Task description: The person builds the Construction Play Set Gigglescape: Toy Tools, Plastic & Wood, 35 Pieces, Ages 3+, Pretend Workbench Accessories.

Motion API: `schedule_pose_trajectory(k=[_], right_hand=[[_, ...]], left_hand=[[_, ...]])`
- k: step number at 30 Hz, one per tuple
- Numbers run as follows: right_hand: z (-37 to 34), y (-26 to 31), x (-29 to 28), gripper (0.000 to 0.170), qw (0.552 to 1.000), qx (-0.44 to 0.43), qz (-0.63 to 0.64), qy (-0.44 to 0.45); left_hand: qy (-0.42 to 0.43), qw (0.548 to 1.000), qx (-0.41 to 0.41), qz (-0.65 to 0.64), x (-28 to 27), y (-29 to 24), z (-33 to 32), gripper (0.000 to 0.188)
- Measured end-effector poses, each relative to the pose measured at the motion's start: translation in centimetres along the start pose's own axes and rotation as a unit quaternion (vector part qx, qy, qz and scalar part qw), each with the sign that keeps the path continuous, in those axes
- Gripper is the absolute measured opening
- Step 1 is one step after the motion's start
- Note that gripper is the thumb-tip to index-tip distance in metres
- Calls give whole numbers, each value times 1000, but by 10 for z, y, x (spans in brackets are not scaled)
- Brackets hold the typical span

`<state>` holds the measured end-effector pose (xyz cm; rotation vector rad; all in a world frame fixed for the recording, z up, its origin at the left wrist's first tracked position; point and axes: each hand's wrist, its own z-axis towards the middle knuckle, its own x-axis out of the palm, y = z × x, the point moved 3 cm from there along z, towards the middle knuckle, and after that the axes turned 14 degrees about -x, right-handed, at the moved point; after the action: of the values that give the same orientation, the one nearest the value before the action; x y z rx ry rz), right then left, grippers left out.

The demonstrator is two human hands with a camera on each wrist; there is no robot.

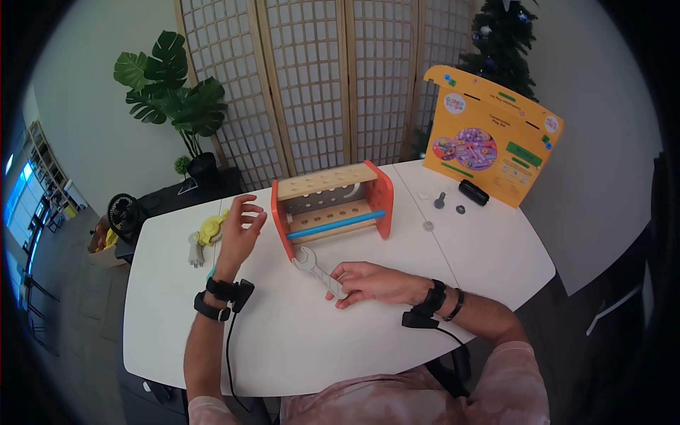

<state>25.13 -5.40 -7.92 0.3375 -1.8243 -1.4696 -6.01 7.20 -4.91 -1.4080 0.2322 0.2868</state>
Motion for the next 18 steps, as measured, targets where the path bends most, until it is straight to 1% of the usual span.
schedule_pose_trajectory(k=[1, 3, 4, 5, 6, 7, 8, 9, 10, 11, 13, 14, 15, 17, 18], right_hand=[[-4, 0, 0, 32, 1000, 6, -6, 8], [-9, 8, 3, 31, 1000, -6, -2, 9], [-11, 12, 7, 29, 1000, -19, -4, 15], [-13, 15, 12, 29, 1000, -19, 2, 12], [-14, 19, 18, 30, 999, -41, 5, 10], [-14, 23, 23, 31, 998, -63, 8, 7], [-14, 25, 27, 31, 998, -64, 11, 5], [-13, 28, 32, 32, 997, -67, 13, 27], [-11, 29, 36, 32, 996, -69, 13, 48], [-9, 27, 39, 32, 996, -71, 14, 48], [-7, 23, 46, 34, 995, -80, 20, 63], [-7, 24, 49, 34, 995, -81, 20, 61], [-8, 28, 54, 34, 994, -95, 24, 54], [-12, 32, 55, 35, 993, -106, 29, 46], [-14, 35, 51, 33, 992, -109, -51, 43]], left_hand=[[5, 1000, -10, 3, -5, -15, -12, 33], [65, 995, -71, 12, -15, -34, -31, 20], [69, 995, -75, 15, -22, -41, -39, 20], [140, 985, -95, 15, -25, -45, -49, 19], [210, 971, -114, 16, -26, -48, -59, 19], [213, 970, -117, 19, -26, -52, -67, 19], [276, 954, -98, 57, -18, -58, -77, 24], [337, 933, -77, 96, -10, -65, -88, 29], [330, 934, -48, 128, -1, -80, -100, 38], [331, 934, -48, 129, 9, -84, -108, 38], [346, 935, 42, 66, 22, -96, -121, 40], [375, 924, 27, 64, 25, -101, -123, 34], [377, 924, 27, 63, 28, -101, -124, 34], [375, 925, 48, -34, 30, -103, -128, 28], [375, 925, 48, -36, 29, -102, -128, 28]])
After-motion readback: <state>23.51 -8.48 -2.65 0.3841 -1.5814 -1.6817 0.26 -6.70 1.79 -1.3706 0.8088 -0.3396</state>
